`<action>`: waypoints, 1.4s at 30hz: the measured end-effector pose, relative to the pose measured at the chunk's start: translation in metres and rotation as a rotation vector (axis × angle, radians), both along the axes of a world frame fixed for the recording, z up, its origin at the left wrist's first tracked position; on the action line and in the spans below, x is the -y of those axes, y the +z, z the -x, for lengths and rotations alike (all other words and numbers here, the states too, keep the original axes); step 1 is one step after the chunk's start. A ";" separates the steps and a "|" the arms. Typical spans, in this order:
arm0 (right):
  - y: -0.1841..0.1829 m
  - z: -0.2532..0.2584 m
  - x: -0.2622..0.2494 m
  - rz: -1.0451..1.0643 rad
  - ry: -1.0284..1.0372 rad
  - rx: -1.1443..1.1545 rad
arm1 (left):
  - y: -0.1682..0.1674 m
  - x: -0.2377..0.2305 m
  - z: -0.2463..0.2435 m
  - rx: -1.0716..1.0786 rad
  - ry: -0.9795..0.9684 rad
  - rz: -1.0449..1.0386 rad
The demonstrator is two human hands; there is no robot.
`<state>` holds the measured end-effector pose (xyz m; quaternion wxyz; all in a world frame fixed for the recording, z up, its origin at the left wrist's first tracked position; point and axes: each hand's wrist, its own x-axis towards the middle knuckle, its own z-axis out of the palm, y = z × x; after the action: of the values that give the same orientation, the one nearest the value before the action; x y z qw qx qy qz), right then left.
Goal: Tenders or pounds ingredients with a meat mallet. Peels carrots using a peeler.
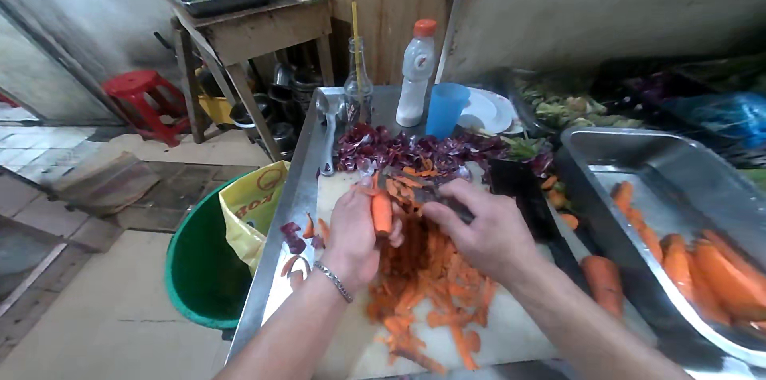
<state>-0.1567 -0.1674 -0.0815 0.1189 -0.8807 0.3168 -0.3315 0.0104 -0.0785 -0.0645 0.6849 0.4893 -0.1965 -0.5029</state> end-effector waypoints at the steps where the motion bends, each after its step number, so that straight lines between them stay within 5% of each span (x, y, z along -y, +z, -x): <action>1: -0.001 0.000 -0.003 -0.003 0.051 0.024 | -0.002 0.001 0.000 -0.007 0.025 -0.015; 5: -0.004 -0.011 -0.018 0.061 0.232 0.056 | -0.014 -0.004 -0.012 -0.111 0.012 0.050; 12: 0.001 -0.001 0.009 0.008 0.009 0.014 | -0.001 -0.005 0.001 -0.009 -0.140 0.043; 19: 0.001 -0.005 0.001 0.097 0.123 0.017 | -0.004 -0.006 0.000 0.007 -0.136 0.024; 26: 0.009 0.001 0.019 -0.103 -0.037 -0.001 | -0.009 -0.005 0.001 0.119 -0.292 0.101; 33: 0.006 0.002 0.014 -0.019 0.028 -0.037 | -0.014 -0.006 -0.003 0.175 -0.291 0.088; 36: 0.010 0.003 0.032 -0.232 -0.112 -0.110 | -0.013 -0.006 -0.003 0.186 -0.383 0.135; 39: 0.014 0.006 0.030 -0.348 -0.131 -0.053 | -0.012 -0.003 -0.004 0.108 -0.303 0.073; 42: 0.010 0.001 0.007 -0.248 -0.038 -0.022 | -0.007 0.001 -0.009 -0.038 -0.142 -0.045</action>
<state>-0.1577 -0.1741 -0.0716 0.2171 -0.8567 0.3732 -0.2824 0.0191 -0.0791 -0.0712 0.6400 0.4798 -0.2063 -0.5635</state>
